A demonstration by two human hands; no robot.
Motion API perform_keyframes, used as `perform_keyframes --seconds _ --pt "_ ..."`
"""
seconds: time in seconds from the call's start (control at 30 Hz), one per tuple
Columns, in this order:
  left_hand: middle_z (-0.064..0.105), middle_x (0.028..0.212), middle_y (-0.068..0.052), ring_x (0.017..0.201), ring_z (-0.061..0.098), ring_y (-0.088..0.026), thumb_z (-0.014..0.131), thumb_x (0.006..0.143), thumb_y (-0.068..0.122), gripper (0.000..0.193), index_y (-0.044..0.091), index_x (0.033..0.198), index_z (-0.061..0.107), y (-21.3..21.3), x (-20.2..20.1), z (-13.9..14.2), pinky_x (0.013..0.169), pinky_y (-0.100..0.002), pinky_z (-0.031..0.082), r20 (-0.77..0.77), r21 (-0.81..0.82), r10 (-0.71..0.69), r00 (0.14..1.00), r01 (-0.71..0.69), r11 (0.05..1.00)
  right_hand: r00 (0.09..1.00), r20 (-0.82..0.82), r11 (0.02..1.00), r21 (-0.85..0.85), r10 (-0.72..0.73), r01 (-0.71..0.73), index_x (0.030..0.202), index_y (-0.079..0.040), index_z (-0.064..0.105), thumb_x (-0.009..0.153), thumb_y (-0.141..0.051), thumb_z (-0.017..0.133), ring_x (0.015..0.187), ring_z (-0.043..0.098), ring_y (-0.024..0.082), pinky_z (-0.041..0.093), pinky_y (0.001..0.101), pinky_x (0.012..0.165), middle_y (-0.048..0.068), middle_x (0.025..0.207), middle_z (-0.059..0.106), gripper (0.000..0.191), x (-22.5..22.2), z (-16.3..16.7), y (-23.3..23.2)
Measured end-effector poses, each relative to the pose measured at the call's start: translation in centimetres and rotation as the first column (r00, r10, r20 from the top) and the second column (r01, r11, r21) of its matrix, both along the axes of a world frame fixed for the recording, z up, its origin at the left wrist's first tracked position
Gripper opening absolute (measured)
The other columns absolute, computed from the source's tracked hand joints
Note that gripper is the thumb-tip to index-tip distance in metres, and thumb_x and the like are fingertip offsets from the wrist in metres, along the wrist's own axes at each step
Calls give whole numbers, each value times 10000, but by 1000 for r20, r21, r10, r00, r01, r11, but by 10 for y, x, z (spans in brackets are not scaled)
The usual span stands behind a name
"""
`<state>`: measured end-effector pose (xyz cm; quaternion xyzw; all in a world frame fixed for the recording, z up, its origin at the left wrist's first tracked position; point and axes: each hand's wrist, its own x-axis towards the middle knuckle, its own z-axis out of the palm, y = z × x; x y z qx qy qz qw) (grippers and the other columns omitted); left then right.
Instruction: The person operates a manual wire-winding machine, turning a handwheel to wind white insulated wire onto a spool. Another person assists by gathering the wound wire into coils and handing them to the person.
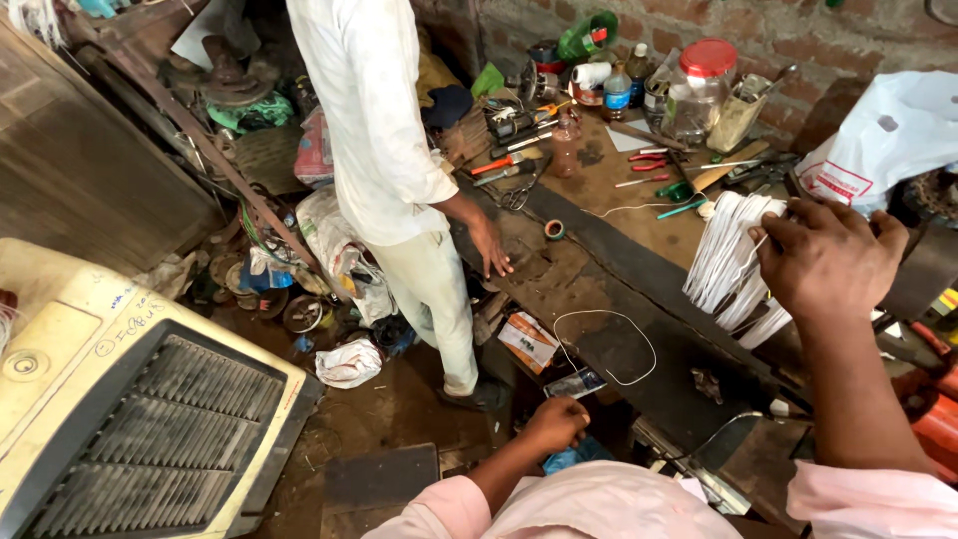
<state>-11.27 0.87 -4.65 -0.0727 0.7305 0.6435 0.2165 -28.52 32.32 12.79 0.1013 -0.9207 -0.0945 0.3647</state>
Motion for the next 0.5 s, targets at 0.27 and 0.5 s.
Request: perform_keyframes --seconds 0.27,0.5 --pt "686 754 -72 560 620 -142 673 944 181 173 20 1003 693 2 -2 -20 510 -317 502 9 39 27 1000 -27 999 998 -43 998 -40 51 -53 1068 -315 776 1082 -491 666 1266 629 155 346 477 1182 -89 1303 721 208 7 8 -7" --pt "633 711 -55 566 556 -134 659 965 136 152 -1 990 721 4 -3 -59 502 -309 458 71 116 15 997 -23 993 994 53 989 -119 97 -90 972 -232 784 1000 -370 675 1220 648 213 351 543 1155 -26 1143 713 179 14 18 -5"
